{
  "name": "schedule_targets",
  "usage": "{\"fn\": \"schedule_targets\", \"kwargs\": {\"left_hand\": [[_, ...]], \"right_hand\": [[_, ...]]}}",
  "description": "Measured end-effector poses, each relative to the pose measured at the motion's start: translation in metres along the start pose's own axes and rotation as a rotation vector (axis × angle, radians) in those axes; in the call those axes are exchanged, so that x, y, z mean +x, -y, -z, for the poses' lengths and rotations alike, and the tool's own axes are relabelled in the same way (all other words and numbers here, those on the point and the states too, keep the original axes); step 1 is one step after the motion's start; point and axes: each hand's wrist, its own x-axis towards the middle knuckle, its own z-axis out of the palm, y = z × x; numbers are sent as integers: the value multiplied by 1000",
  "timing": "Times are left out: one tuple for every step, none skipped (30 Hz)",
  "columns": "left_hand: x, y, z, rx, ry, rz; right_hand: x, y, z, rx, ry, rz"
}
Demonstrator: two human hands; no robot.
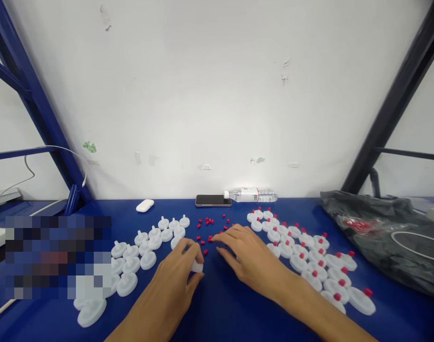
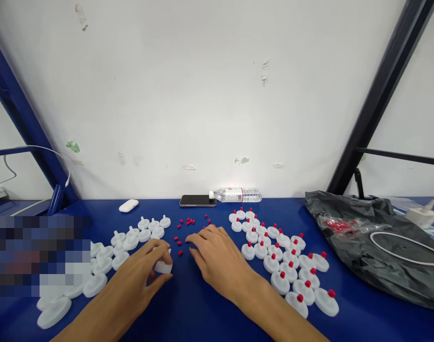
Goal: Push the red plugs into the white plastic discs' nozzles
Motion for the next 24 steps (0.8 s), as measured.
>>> {"fn": "schedule_targets", "kwargs": {"left_hand": [[1, 0, -1, -15, -2, -6], [2, 0, -2, -27, 0, -14], [2, 0, -2, -38, 6, -24], [3, -1, -3, -47, 13, -35], [3, -1, -4, -52, 20, -45], [3, -1, -4, -56, 25, -52], [2, -2, -4, -60, 29, -58], [2, -2, -4, -64, 30, -59], [2, -1, -4, -68, 29, -56], [3, -1, -4, -71, 23, -49], [3, 0, -3, -73, 14, -39], [3, 2, -1, -76, -1, -26], [4, 3, 0, -80, -18, -14], [5, 4, 2, -87, -38, -3], [6, 5, 4, -100, -58, 3], [7, 6, 7, -118, -78, 6], [8, 6, 9, -141, -95, 6], [9, 5, 11, -168, -110, 2], [9, 5, 13, -197, -124, -4], [9, 3, 14, -228, -136, -11], [9, 2, 15, -257, -146, -19], [9, 0, 16, -286, -156, -28], [9, -2, 17, -313, -166, -39], [9, -4, 17, -336, -175, -51]], "right_hand": [[1, 0, -3, -8, 16, 43], [1, 1, -6, -25, 36, 80], [1, 1, -9, -45, 56, 114], [1, 0, -13, -64, 74, 144], [1, 0, -15, -82, 83, 167], [1, -1, -18, -96, 85, 183], [1, -1, -20, -110, 83, 192], [1, -2, -21, -123, 78, 196], [1, -3, -22, -133, 72, 193], [1, -4, -23, -138, 68, 186], [1, -5, -23, -138, 66, 180], [2, -6, -22, -126, 65, 173], [2, -6, -20, -97, 60, 159], [2, -5, -18, -44, 49, 134], [3, -4, -15, 34, 32, 99], [3, -3, -12, 132, 11, 57], [4, -1, -8, 240, -15, 7], [5, 1, -4, 345, -41, -42], [5, 3, -1, 435, -64, -84], [6, 4, 2, 504, -80, -113], [6, 6, 4, 554, -90, -130], [6, 7, 5, 589, -98, -138], [6, 8, 5, 615, -100, -139], [6, 9, 4, 640, -101, -138]]}}
